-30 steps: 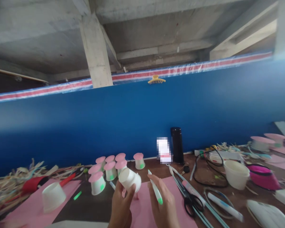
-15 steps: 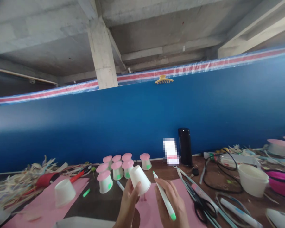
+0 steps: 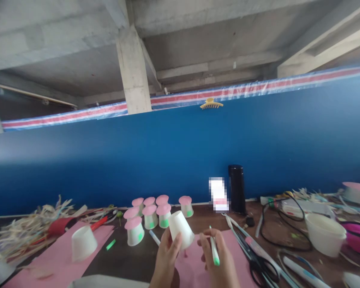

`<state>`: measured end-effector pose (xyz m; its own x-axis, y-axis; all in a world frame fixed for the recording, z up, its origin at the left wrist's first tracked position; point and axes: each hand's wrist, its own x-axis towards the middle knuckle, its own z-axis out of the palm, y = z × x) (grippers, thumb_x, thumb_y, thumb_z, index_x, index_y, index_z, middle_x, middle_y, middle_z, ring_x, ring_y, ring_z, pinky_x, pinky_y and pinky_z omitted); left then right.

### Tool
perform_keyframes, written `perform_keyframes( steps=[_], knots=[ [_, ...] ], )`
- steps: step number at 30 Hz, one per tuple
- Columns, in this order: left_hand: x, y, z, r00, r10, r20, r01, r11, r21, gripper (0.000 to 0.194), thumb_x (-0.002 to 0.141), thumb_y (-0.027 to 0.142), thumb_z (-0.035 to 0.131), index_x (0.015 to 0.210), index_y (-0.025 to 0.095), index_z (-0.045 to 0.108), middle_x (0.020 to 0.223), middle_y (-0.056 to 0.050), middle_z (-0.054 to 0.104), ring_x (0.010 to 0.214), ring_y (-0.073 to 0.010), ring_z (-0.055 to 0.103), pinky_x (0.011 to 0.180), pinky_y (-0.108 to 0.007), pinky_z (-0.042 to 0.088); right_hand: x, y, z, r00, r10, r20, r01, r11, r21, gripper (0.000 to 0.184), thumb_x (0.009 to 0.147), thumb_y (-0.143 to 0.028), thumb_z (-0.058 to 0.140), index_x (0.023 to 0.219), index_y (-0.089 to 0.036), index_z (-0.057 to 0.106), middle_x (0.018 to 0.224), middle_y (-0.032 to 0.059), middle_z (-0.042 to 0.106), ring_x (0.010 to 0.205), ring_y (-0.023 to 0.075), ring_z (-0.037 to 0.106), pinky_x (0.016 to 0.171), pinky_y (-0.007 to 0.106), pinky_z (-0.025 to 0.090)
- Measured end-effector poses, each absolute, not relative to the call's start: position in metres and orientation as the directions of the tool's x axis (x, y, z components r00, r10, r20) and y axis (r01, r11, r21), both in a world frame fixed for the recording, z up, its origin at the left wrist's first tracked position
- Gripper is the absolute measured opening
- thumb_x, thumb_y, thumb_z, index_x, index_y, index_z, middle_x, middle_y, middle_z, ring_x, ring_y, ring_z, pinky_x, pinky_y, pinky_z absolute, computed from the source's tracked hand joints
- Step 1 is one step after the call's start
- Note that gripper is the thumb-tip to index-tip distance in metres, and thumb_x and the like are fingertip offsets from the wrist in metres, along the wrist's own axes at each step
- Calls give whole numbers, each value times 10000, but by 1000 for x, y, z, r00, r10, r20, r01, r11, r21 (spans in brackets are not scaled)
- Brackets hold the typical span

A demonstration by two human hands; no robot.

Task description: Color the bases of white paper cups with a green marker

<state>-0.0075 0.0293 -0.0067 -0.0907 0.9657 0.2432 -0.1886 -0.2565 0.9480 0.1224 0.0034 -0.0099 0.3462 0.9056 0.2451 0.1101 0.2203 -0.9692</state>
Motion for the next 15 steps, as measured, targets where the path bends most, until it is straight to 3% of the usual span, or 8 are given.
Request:
perform_keyframes(
  steps=[6, 9, 15],
  knots=[
    [-7, 29, -10, 14, 945, 326, -173, -319, 932, 542, 709, 528, 620, 1071, 127, 583, 900, -113, 643, 853, -245, 570, 727, -311, 446, 119, 4, -5, 217, 976, 31, -386, 115, -915, 363, 694, -448, 678, 871, -208, 472, 521, -74, 505, 448, 68, 436, 413, 166, 340],
    [-4, 29, -12, 18, 942, 334, -187, -325, 927, 513, 710, 513, 627, 1053, 133, 585, 867, -102, 646, 822, -234, 572, 715, -307, 442, 119, 2, -3, 140, 989, -44, -542, 39, -839, 349, 677, -352, 725, 881, -211, 479, 540, -83, 495, 489, 51, 472, 446, 140, 371],
    [1, 29, -11, -4, 963, 269, -397, -249, 883, 600, 635, 506, 704, 1109, 161, 576, 1033, -115, 637, 931, -244, 579, 754, -292, 443, 125, 8, -10, 92, 988, -121, -759, -9, -651, 438, 599, -197, 804, 918, -207, 504, 624, -74, 557, 526, 37, 551, 498, 137, 470]
  ],
)
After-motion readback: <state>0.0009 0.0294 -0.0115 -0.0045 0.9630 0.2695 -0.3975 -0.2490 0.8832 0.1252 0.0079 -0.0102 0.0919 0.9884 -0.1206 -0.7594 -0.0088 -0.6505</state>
